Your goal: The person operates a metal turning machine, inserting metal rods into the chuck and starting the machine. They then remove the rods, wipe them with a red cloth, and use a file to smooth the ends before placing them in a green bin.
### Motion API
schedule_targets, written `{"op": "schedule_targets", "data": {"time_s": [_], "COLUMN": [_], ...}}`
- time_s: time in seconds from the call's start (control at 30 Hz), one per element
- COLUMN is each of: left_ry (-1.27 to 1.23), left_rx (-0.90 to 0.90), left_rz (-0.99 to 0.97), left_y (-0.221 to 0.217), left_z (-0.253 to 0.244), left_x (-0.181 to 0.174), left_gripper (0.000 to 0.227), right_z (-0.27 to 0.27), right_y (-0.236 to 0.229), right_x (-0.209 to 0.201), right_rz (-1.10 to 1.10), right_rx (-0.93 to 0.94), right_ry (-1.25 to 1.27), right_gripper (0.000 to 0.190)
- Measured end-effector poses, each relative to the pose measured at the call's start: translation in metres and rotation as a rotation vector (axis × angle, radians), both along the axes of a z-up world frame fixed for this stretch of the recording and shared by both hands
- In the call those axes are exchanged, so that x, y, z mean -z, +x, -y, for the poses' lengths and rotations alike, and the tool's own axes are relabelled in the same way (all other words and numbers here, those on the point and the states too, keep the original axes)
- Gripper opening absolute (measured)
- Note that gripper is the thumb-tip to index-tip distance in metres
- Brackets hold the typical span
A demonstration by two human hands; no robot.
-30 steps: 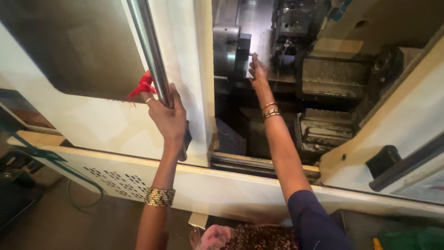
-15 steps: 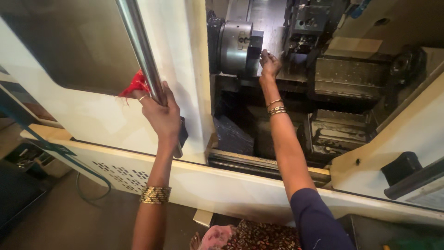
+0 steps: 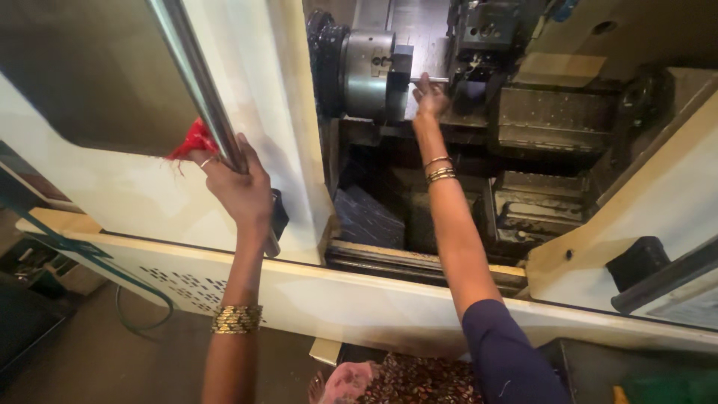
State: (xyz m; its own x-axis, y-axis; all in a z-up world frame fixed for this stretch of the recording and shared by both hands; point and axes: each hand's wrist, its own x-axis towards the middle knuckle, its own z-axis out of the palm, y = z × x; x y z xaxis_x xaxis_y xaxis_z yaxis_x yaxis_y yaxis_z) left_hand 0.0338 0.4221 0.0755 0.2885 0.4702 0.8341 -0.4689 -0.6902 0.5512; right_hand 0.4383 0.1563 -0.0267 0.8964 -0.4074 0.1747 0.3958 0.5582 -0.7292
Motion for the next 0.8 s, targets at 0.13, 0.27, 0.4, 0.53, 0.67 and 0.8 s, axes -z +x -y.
{"op": "schedule_targets", "data": {"time_s": [0.13, 0.27, 0.4, 0.53, 0.67, 0.8], "left_ry": [-0.072, -0.063, -0.066, -0.074, -0.071, -0.051], "left_rx": [0.0, 0.002, -0.016, -0.03, 0.003, -0.01], "left_rz": [-0.082, -0.051, -0.097, -0.09, -0.068, -0.056], "left_y": [0.001, 0.002, 0.001, 0.002, 0.001, 0.0], "left_z": [-0.002, -0.001, -0.003, -0.002, -0.002, -0.001], "left_x": [0.003, 0.003, 0.004, 0.005, 0.005, 0.006], "left_gripper": [0.037, 0.038, 0.036, 0.037, 0.041, 0.045], "right_z": [0.011, 0.011, 0.011, 0.013, 0.009, 0.009], "right_y": [0.005, 0.006, -0.001, -0.012, -0.015, -0.008], "right_x": [0.001, 0.002, 0.001, -0.006, -0.011, -0.01], "right_rz": [0.015, -0.167, -0.074, -0.238, -0.216, -0.097], "right_rx": [0.043, 0.051, 0.02, 0.049, 0.048, 0.048], "right_ry": [0.112, 0.002, 0.123, 0.076, 0.149, 0.239], "right_gripper": [0.038, 0.038, 0.039, 0.036, 0.032, 0.031]}}
